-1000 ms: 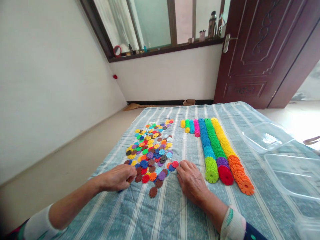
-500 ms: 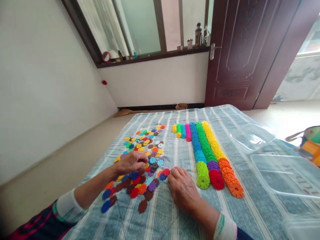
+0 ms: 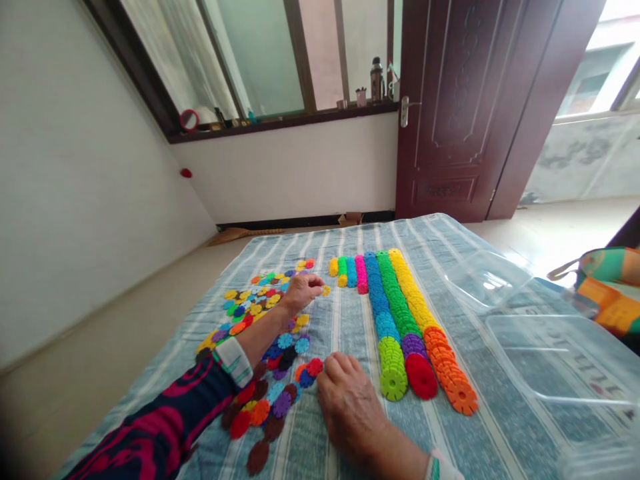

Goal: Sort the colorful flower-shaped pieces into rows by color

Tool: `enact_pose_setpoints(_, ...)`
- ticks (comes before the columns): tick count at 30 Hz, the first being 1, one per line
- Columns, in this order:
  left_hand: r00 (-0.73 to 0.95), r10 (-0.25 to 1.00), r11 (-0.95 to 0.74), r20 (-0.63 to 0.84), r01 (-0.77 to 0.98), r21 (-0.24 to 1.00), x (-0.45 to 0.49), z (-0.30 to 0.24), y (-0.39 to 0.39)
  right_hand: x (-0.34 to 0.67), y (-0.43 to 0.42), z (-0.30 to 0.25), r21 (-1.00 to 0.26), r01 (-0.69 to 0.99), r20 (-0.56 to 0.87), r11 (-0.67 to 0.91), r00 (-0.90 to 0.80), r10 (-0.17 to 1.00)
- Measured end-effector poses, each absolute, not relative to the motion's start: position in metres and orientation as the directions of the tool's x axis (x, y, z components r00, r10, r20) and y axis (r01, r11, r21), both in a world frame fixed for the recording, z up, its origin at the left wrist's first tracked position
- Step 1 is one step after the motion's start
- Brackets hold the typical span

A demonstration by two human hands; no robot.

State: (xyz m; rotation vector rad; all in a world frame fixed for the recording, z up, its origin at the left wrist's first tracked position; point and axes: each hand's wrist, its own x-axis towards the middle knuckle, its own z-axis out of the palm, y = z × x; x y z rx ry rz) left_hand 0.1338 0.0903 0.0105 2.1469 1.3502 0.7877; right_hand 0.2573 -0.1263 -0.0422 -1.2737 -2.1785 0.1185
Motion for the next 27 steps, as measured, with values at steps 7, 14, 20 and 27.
enact_pose_setpoints(7,0.248,0.937,-0.351,0.248,0.669,0.656,0.146,-0.004,0.117,0.256,-0.125,-0.044,-0.358,0.756,0.486,0.548,-0.351,0.801)
enact_pose_setpoints(14,0.172,0.939,-0.329,0.297,0.701,0.633,0.158,-0.009,0.147,0.256,-0.124,-0.045,-0.36,0.756,0.496,0.547,-0.342,0.798)
enact_pose_setpoints(20,0.189,0.93,-0.348,0.314,0.724,0.595,0.166,-0.012,0.16,0.254,-0.122,-0.049,-0.352,0.766,0.496,0.538,-0.334,0.801)
enact_pose_setpoints(27,0.209,0.919,-0.368,0.333,0.754,0.543,0.167,-0.012,0.165,0.254,-0.121,-0.049,-0.34,0.763,0.522,0.55,-0.333,0.785)
